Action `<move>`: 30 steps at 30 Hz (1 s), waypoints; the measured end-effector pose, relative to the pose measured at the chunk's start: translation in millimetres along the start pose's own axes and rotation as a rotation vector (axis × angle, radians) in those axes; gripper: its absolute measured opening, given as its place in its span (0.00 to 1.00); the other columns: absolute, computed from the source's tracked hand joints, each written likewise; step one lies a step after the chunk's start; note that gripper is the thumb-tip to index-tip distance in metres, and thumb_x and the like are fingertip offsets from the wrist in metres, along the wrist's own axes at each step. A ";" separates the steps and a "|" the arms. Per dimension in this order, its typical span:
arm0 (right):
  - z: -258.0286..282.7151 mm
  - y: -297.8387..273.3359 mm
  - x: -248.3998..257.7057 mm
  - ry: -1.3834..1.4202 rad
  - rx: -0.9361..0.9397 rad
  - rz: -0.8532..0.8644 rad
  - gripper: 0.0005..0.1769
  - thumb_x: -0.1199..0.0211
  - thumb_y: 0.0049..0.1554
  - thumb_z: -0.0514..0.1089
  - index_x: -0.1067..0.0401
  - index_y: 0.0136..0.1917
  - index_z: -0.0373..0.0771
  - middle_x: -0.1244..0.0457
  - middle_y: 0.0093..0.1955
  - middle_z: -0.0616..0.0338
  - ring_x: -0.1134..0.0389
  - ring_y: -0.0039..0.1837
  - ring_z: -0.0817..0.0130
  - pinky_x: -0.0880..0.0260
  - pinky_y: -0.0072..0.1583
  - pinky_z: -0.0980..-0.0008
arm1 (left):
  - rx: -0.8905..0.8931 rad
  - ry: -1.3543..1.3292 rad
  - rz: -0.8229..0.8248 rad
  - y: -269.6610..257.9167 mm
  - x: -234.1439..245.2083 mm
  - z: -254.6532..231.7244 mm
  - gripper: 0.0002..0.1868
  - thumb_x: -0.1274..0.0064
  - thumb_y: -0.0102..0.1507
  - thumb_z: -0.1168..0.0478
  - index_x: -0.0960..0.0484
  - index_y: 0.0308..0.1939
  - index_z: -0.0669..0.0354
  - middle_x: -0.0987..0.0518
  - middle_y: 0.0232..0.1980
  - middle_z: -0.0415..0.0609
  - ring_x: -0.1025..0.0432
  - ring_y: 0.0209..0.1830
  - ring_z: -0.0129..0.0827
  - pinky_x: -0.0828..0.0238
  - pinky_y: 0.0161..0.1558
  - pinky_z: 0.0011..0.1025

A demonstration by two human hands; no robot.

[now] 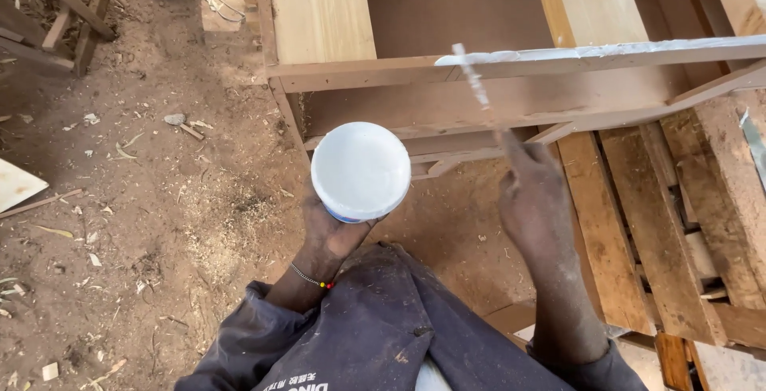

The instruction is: Applying wood glue to the edges of a wooden cabinet frame using a small stick as an applicator.

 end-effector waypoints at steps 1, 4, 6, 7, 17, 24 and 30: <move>9.9 3.0 2.0 0.000 0.004 -0.003 0.35 0.50 0.57 0.29 0.32 0.76 0.45 0.36 0.59 0.38 0.34 0.63 0.38 0.31 0.61 0.46 | -0.003 -0.001 0.004 1.9 -1.8 0.2 0.32 0.56 0.62 0.37 0.27 0.65 0.47 0.22 0.54 0.50 0.23 0.56 0.53 0.24 0.56 0.57; 30.9 1.9 -4.0 0.104 0.040 0.087 0.38 0.51 0.54 0.31 0.33 0.76 0.50 0.36 0.62 0.42 0.34 0.64 0.40 0.30 0.62 0.48 | 0.003 0.023 0.042 3.3 1.6 3.8 0.32 0.60 0.65 0.33 0.25 0.64 0.46 0.22 0.56 0.51 0.24 0.56 0.52 0.23 0.53 0.55; 28.4 6.6 2.3 0.120 0.047 0.035 0.36 0.51 0.55 0.30 0.32 0.75 0.47 0.36 0.58 0.40 0.33 0.61 0.37 0.29 0.59 0.45 | 0.008 -0.033 0.040 8.4 11.4 4.0 0.33 0.58 0.64 0.31 0.23 0.63 0.46 0.21 0.56 0.54 0.24 0.55 0.57 0.25 0.54 0.61; 22.3 11.4 -1.8 0.123 0.054 0.036 0.36 0.51 0.55 0.30 0.32 0.75 0.47 0.36 0.58 0.40 0.33 0.61 0.37 0.29 0.59 0.45 | 0.001 -0.034 0.041 10.8 12.8 1.0 0.33 0.58 0.64 0.31 0.23 0.63 0.46 0.21 0.56 0.54 0.24 0.55 0.57 0.25 0.54 0.61; 41.0 15.5 -21.3 0.137 0.081 0.150 0.34 0.52 0.57 0.33 0.33 0.76 0.47 0.37 0.61 0.45 0.34 0.65 0.42 0.30 0.62 0.48 | -0.067 -0.039 0.192 11.0 20.0 -8.2 0.33 0.51 0.61 0.33 0.22 0.63 0.45 0.21 0.60 0.55 0.26 0.58 0.59 0.28 0.56 0.64; 52.6 24.0 -33.3 0.051 0.172 0.112 0.34 0.50 0.59 0.33 0.34 0.77 0.47 0.38 0.60 0.49 0.35 0.63 0.49 0.28 0.62 0.52 | -0.105 -0.044 0.254 9.6 20.3 -13.6 0.33 0.49 0.60 0.35 0.22 0.64 0.44 0.21 0.60 0.55 0.26 0.59 0.60 0.28 0.55 0.64; 61.5 3.3 -57.2 -0.003 0.252 0.138 0.35 0.48 0.59 0.31 0.36 0.78 0.48 0.39 0.61 0.50 0.38 0.63 0.50 0.27 0.59 0.52 | -0.114 -0.058 0.209 18.2 36.8 -18.4 0.33 0.49 0.59 0.33 0.21 0.62 0.44 0.20 0.59 0.54 0.24 0.56 0.58 0.25 0.52 0.61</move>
Point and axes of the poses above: each hand's wrist, its own y-axis towards the middle knuckle, its own x-axis out of the back of the hand, z = x × y, the point moved 10 cm from there along y, towards the middle knuckle
